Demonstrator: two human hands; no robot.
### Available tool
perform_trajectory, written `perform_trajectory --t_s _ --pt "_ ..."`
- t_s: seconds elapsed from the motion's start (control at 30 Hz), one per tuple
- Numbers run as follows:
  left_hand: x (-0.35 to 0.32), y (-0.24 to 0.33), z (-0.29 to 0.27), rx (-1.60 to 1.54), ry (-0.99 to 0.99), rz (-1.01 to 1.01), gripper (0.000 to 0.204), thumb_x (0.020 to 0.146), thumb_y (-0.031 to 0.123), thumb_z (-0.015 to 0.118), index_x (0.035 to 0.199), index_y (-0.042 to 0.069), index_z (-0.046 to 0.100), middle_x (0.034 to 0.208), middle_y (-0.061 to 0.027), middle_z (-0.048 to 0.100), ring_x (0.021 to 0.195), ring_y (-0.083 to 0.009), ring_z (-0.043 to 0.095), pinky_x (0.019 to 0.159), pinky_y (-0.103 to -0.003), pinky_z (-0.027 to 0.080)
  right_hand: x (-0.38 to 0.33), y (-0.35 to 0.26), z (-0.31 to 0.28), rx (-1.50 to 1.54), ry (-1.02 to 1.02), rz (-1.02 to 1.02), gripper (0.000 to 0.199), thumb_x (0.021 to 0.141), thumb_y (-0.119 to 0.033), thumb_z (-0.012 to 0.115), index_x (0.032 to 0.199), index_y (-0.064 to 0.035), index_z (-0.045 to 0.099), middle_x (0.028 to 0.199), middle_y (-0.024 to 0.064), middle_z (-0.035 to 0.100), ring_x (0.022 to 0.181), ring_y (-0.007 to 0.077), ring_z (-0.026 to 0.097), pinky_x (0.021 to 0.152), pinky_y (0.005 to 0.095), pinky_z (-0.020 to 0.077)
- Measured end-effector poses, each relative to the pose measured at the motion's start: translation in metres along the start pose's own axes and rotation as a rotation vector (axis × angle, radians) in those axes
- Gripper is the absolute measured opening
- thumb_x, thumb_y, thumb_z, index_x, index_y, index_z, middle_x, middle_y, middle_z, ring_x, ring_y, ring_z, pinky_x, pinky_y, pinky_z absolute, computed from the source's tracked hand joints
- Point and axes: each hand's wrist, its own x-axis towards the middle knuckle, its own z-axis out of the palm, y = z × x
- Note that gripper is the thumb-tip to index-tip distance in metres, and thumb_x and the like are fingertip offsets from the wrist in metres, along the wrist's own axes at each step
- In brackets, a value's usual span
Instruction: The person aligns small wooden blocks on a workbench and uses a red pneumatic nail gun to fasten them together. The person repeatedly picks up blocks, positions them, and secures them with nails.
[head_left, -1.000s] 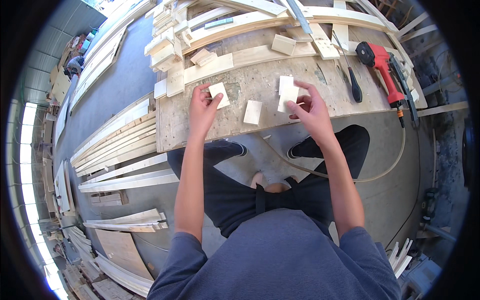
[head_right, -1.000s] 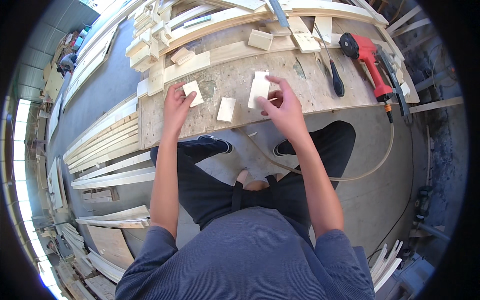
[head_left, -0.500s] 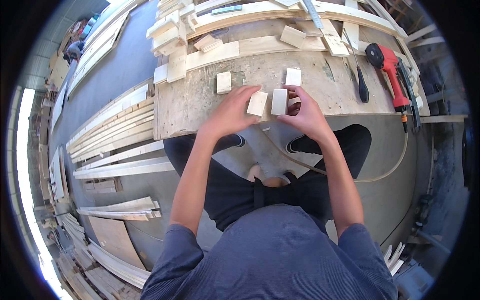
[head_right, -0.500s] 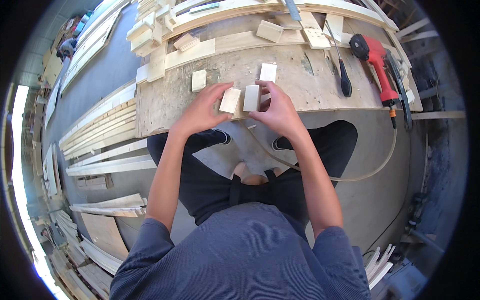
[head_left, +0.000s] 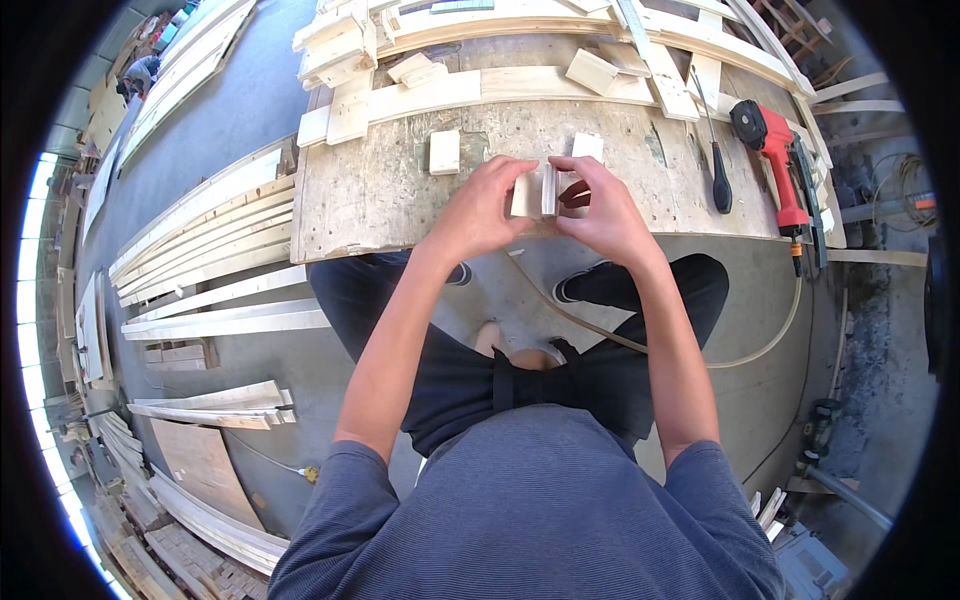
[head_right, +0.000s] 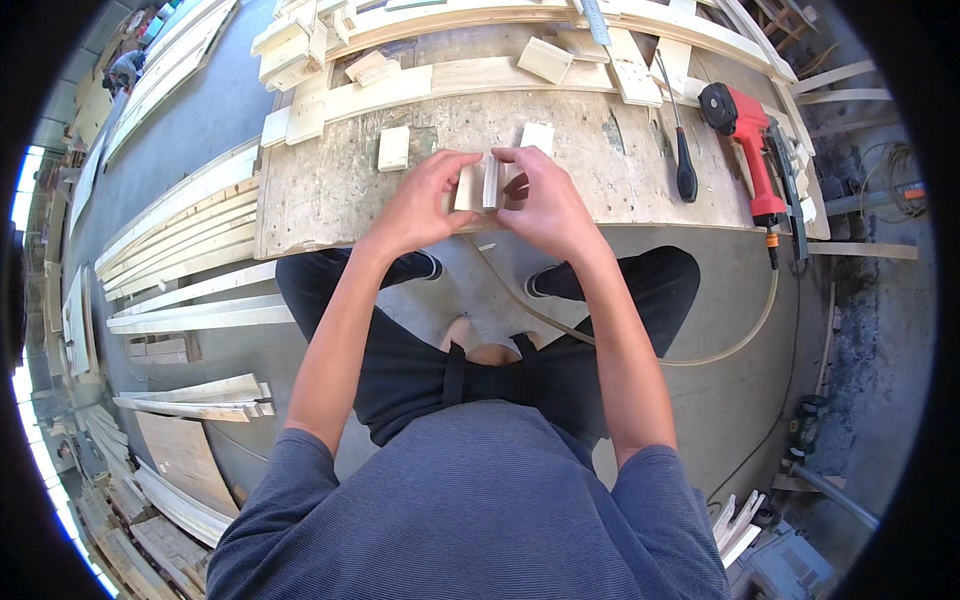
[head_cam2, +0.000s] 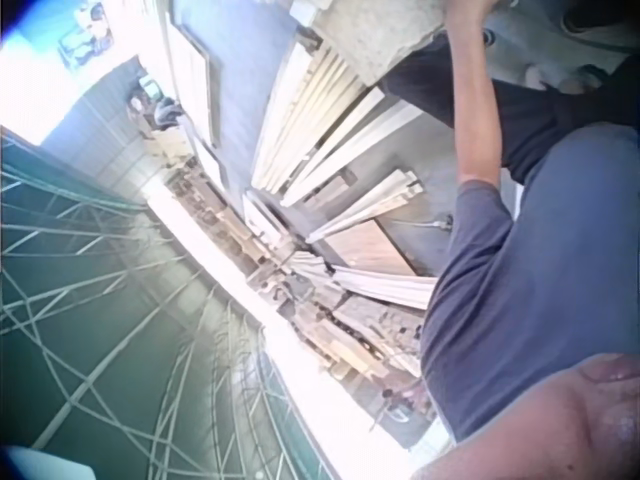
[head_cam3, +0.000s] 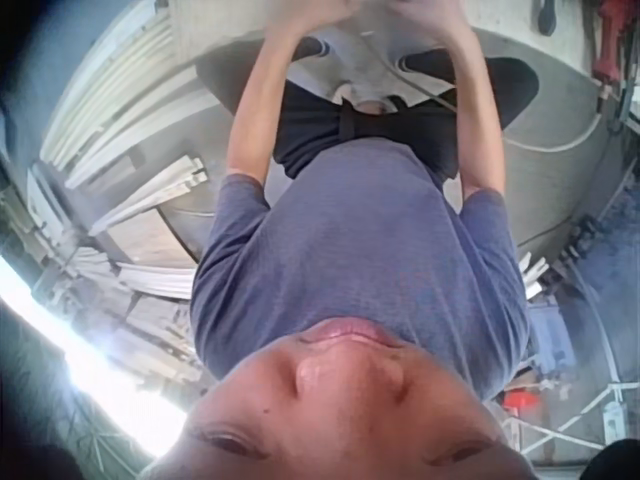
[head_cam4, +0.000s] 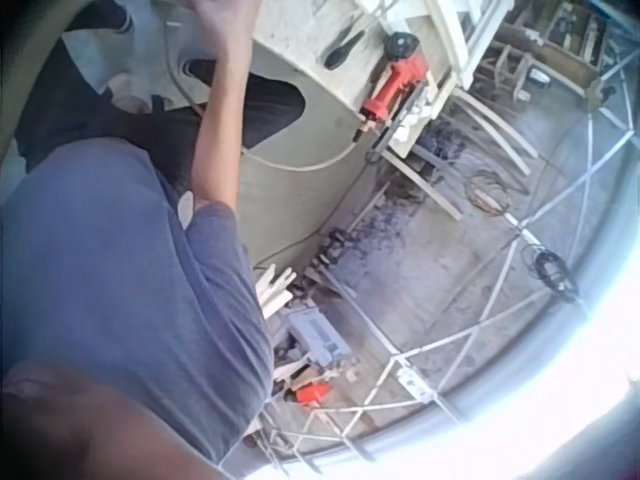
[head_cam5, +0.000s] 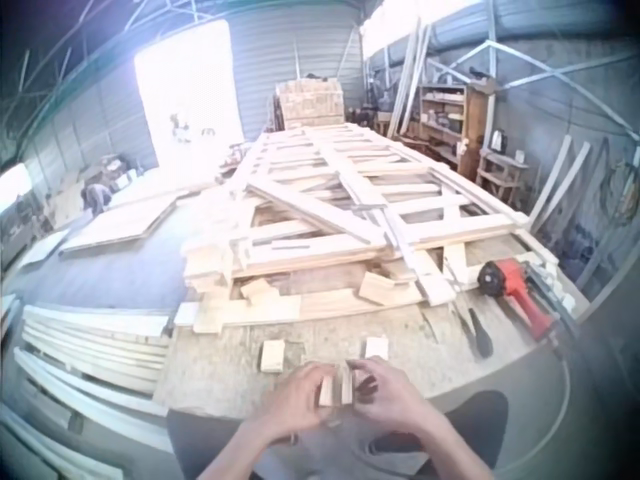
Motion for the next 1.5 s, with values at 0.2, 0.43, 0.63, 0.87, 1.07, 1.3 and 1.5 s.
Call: perform_trajectory --t_s 0.2,0.43,0.63,0.87,1.07,1.3,1.5 --pt "0.003 0.002 0.001 0.019 0.029 0.042 0.080 0.083 0.006 0.092 0.157 0.009 0.063 0.143 -0.0146 0.068 0.118 -0.0337 0.071 0.104 -0.042 0.062 -0.003 0.006 -0.006 0.099 -0.031 0.084 0.076 0.084 0.003 0.087 0.156 -0.0057 0.065 0.140 0.0110 0.073 0.107 0.0195 0.078 0.096 0.0359 0.0652" --pt "0.009 0.008 -0.003 0.017 -0.045 -0.004 0.088 0.077 0.011 0.096 0.158 0.008 0.061 0.142 -0.0174 0.067 0.130 -0.0375 0.065 0.113 -0.046 0.056 -0.005 0.011 -0.005 0.172 -0.011 0.065 0.078 0.083 0.003 0.089 0.156 -0.0059 0.065 0.138 0.0110 0.073 0.108 0.0196 0.078 0.097 0.0359 0.0656" --pt "0.014 -0.004 -0.011 -0.116 -0.060 -0.117 0.090 0.074 0.008 0.096 0.157 0.010 0.063 0.138 -0.0142 0.067 0.121 -0.0317 0.069 0.111 -0.042 0.058 0.001 0.018 -0.005 0.202 0.007 0.077 0.081 0.080 0.002 0.087 0.156 -0.0047 0.063 0.136 0.0129 0.073 0.112 0.0219 0.078 0.098 0.0372 0.0652" --pt "0.023 0.002 -0.033 0.014 -0.084 0.002 0.077 0.075 0.013 0.091 0.148 0.009 0.070 0.136 -0.0134 0.067 0.124 -0.0313 0.069 0.113 -0.041 0.058 0.006 0.021 0.003 0.356 0.016 0.026 0.081 0.076 0.000 0.085 0.153 -0.0019 0.062 0.136 0.0161 0.071 0.117 0.0260 0.078 0.099 0.0398 0.0653" --pt "0.020 0.012 -0.034 0.150 -0.059 0.029 0.079 0.073 0.018 0.091 0.148 0.006 0.071 0.135 -0.0145 0.066 0.133 -0.0354 0.063 0.119 -0.044 0.052 0.005 0.014 0.007 0.345 0.057 -0.025 0.079 0.081 0.005 0.080 0.157 -0.0055 0.060 0.143 0.0101 0.070 0.123 0.0231 0.075 0.106 0.0396 0.0635" --pt "0.026 0.014 -0.015 0.223 -0.031 0.037 0.079 0.073 0.023 0.094 0.145 0.001 0.069 0.139 -0.0153 0.066 0.138 -0.0366 0.059 0.122 -0.046 0.049 0.008 0.010 -0.009 0.222 0.084 -0.134 0.070 0.078 -0.008 0.089 0.146 -0.0041 0.071 0.137 0.0111 0.076 0.122 0.0262 0.076 0.110 0.0401 0.0619" --pt "0.035 0.010 0.008 -0.206 0.035 -0.037 0.078 0.073 0.022 0.099 0.141 0.001 0.068 0.138 -0.0173 0.073 0.129 -0.0337 0.071 0.112 -0.045 0.057 0.016 -0.001 -0.026 0.215 0.069 -0.190 0.069 0.078 -0.014 0.094 0.143 -0.0029 0.073 0.140 0.0117 0.075 0.131 0.0276 0.074 0.119 0.0419 0.0575"
